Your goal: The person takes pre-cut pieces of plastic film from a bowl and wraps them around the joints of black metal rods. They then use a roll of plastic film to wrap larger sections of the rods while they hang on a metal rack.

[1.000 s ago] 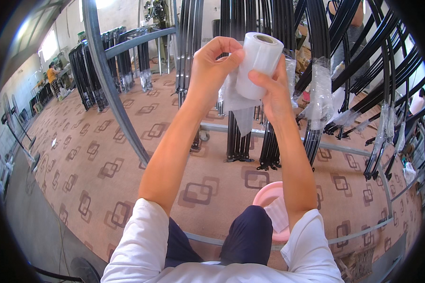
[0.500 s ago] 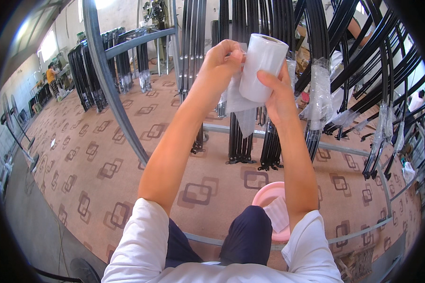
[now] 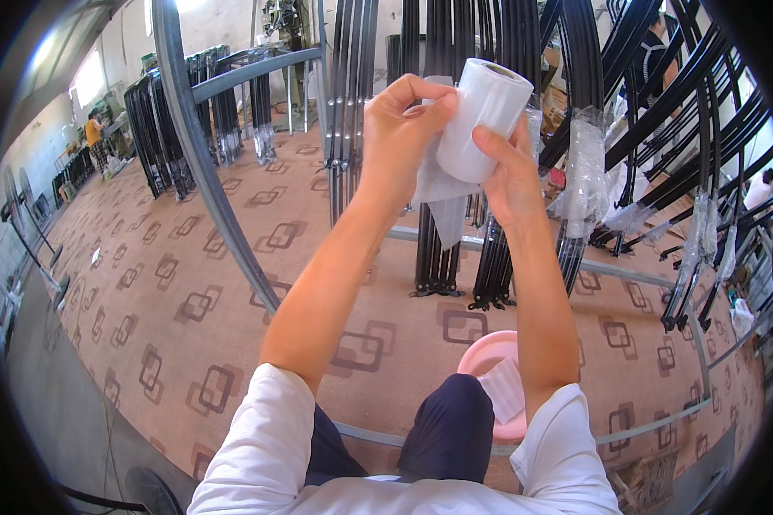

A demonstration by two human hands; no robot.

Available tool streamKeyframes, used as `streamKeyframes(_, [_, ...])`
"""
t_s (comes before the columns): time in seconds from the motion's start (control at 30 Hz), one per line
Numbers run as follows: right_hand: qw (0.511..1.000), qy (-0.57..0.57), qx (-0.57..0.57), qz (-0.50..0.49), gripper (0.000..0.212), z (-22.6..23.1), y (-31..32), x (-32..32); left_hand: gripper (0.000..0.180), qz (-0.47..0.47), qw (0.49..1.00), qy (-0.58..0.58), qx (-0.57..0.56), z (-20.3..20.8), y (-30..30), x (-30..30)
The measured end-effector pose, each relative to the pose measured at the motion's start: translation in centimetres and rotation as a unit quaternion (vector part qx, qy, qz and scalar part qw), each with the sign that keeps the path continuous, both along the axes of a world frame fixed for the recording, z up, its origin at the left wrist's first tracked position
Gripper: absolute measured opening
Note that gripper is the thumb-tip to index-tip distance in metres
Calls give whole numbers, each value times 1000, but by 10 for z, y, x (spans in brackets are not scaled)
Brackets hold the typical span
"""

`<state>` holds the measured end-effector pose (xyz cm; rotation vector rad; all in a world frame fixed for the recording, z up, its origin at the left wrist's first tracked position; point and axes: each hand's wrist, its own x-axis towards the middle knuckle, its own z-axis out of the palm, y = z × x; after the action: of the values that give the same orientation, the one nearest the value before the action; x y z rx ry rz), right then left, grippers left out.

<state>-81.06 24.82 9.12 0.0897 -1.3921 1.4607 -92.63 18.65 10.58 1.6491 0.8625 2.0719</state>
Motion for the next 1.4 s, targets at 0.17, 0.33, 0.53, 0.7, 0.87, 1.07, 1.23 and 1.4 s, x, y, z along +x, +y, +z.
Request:
streamKeyframes(0.17, [1000,2,15,-22,71,0,0,-4,13,19,999,24,-18,2,1,1])
streamKeyframes(0.33, [998,-56,0,-11,69,0,3,0,12,-20,999,-1,-44,7,-3,-3])
streamKeyframes(0.53, [992,-91,38,76,61,2,10,8,16,-29,999,-12,-29,4,0,-7])
streamKeyframes(0.7, [997,-72,31,24,64,3,6,10,17,-74,997,-6,0,4,-1,1])
streamKeyframes(0.87, [997,-69,36,5,66,6,1,7,18,-54,998,13,0,3,2,-5])
streamKeyframes(1.07, [997,-60,31,-46,66,6,2,4,18,14,1000,-17,-15,-4,9,-4])
streamKeyframes(1.23, [995,-87,11,-44,58,4,2,8,16,113,991,-3,69,-11,15,0])
streamKeyframes(1.4, [992,-109,7,-66,54,1,4,11,14,137,989,31,43,-10,11,-1])
